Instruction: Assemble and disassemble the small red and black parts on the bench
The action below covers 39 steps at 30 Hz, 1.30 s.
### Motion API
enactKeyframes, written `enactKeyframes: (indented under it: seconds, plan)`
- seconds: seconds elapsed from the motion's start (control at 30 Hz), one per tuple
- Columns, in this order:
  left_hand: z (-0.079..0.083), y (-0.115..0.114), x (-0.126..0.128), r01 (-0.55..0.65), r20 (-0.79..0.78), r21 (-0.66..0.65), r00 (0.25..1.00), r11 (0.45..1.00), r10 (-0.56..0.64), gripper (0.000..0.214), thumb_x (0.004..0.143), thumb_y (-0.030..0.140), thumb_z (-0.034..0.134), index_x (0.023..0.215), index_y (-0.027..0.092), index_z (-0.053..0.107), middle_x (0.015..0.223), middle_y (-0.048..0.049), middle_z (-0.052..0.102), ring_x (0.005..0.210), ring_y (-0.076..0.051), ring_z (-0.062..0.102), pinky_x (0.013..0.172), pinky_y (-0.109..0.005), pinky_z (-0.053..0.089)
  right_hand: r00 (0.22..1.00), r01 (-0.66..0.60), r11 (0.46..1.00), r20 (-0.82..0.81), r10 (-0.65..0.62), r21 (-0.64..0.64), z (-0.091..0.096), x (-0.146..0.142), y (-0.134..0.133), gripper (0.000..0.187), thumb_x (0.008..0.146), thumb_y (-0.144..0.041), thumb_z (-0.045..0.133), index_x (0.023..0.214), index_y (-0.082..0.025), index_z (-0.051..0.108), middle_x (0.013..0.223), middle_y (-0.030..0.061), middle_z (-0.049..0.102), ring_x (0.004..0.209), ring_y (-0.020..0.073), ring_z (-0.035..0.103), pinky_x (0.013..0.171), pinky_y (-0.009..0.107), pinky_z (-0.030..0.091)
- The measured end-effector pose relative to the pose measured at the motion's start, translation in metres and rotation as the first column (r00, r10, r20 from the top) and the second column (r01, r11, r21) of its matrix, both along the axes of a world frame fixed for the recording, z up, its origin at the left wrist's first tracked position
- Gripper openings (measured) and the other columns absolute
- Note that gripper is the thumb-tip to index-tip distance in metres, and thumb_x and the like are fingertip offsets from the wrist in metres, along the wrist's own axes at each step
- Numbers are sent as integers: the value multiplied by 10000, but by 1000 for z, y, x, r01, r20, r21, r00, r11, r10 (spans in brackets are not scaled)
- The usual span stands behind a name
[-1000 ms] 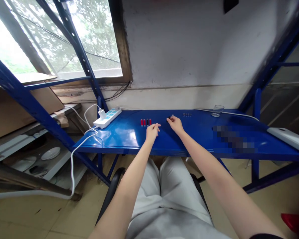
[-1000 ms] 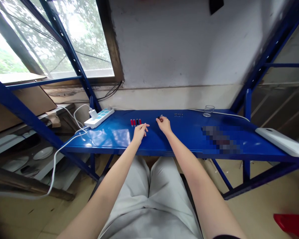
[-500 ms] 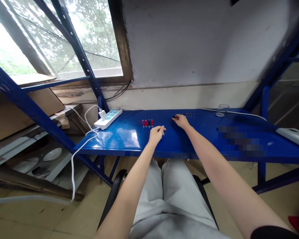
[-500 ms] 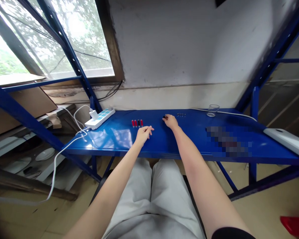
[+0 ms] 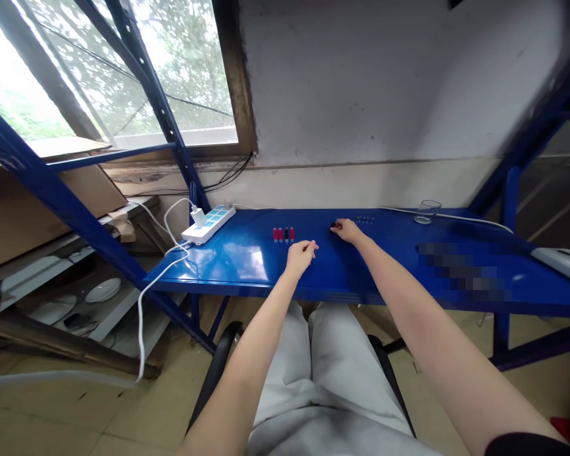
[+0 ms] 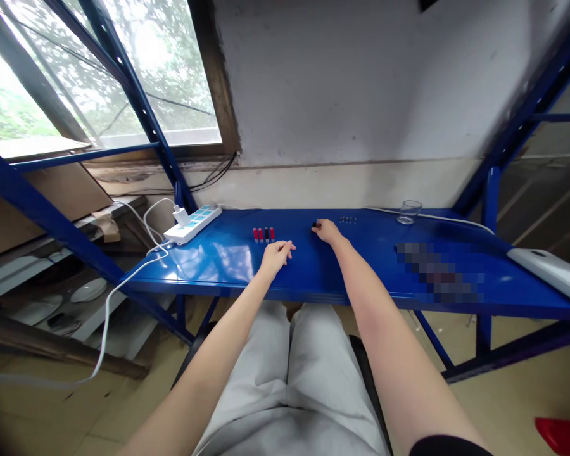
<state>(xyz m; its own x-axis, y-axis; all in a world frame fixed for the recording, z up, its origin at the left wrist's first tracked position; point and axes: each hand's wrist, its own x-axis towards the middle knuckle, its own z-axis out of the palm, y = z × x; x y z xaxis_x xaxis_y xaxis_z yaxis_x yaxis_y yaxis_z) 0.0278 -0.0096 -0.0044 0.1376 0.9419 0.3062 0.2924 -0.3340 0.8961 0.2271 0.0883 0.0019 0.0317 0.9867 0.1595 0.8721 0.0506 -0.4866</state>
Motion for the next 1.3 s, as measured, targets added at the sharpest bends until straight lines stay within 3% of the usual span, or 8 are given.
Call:
enactKeyframes:
  seconds: [0.3, 0.5, 0.7, 0.77, 0.83, 0.97, 1.1, 1.3]
  plan:
    - [0, -1, 0, 1, 52, 3, 999, 1000, -2, 373, 807, 442, 437, 727, 161, 668, 548, 0, 552, 418, -71, 450, 477, -206, 370, 999, -13, 999, -44, 11, -38, -1, 7, 5, 83, 709, -101, 566, 769, -125, 618, 772, 95, 649, 735, 172, 608, 701, 258, 448]
    - [3, -1, -2, -132, 185, -15, 974, 991, 132, 352, 802, 427, 450, 702, 155, 650, 540, -2, 534, 429, -74, 453, 450, -202, 356, 998, -2, 997, -56, -2, -72, 3, 8, 6, 52, 673, -152, 633, 713, -131, 608, 609, 49, 614, 574, 146, 590, 589, 246, 459]
    - [2, 5, -6, -268, 424, -80, 863, 960, 276, 299, 801, 380, 450, 702, 150, 612, 535, 19, 478, 398, -51, 417, 413, -187, 322, 991, 50, 960, -108, -83, -275, 26, 17, -14, 240, 702, -169, 624, 935, -113, 603, 602, 37, 632, 459, 125, 553, 505, 257, 453]
    - [2, 6, -7, -295, 488, -114, 815, 949, 312, 291, 801, 370, 446, 696, 146, 599, 529, 25, 458, 391, -47, 405, 403, -184, 311, 993, 50, 969, -90, -74, -242, 31, 16, -25, 192, 720, -187, 610, 897, -113, 623, 647, 58, 650, 486, 132, 573, 543, 265, 466]
    - [4, 6, -9, -323, 534, -147, 770, 935, 350, 286, 801, 366, 441, 691, 144, 583, 524, 30, 444, 385, -44, 392, 396, -184, 302, 995, 34, 994, -94, -44, -102, 31, 8, -37, 160, 724, -177, 602, 869, -122, 641, 715, 72, 668, 547, 140, 602, 608, 267, 478]
    - [7, 4, -11, -364, 583, -164, 713, 917, 388, 278, 807, 373, 427, 706, 147, 553, 531, 37, 432, 383, -38, 378, 389, -177, 288, 961, -139, 986, -226, 157, 93, 24, -25, -55, 224, 751, -156, 565, 963, -145, 636, 841, 80, 682, 734, 150, 638, 739, 276, 488]
    - [9, 3, -12, -400, 605, -166, 681, 901, 414, 272, 816, 366, 409, 699, 151, 527, 509, 46, 405, 376, -39, 364, 395, -178, 295, 898, -289, 949, -309, 315, 126, 16, -66, -59, 365, 737, -154, 593, 1101, -144, 568, 1007, 110, 655, 859, 153, 628, 817, 301, 481]
    - [7, 5, -13, -415, 607, -188, 663, 890, 438, 279, 818, 375, 394, 692, 152, 504, 495, 52, 396, 371, -38, 354, 401, -179, 293, 894, -269, 952, -330, 303, 145, 4, -104, -46, 425, 697, -169, 642, 1108, -137, 539, 1059, 119, 632, 939, 175, 611, 836, 314, 472]
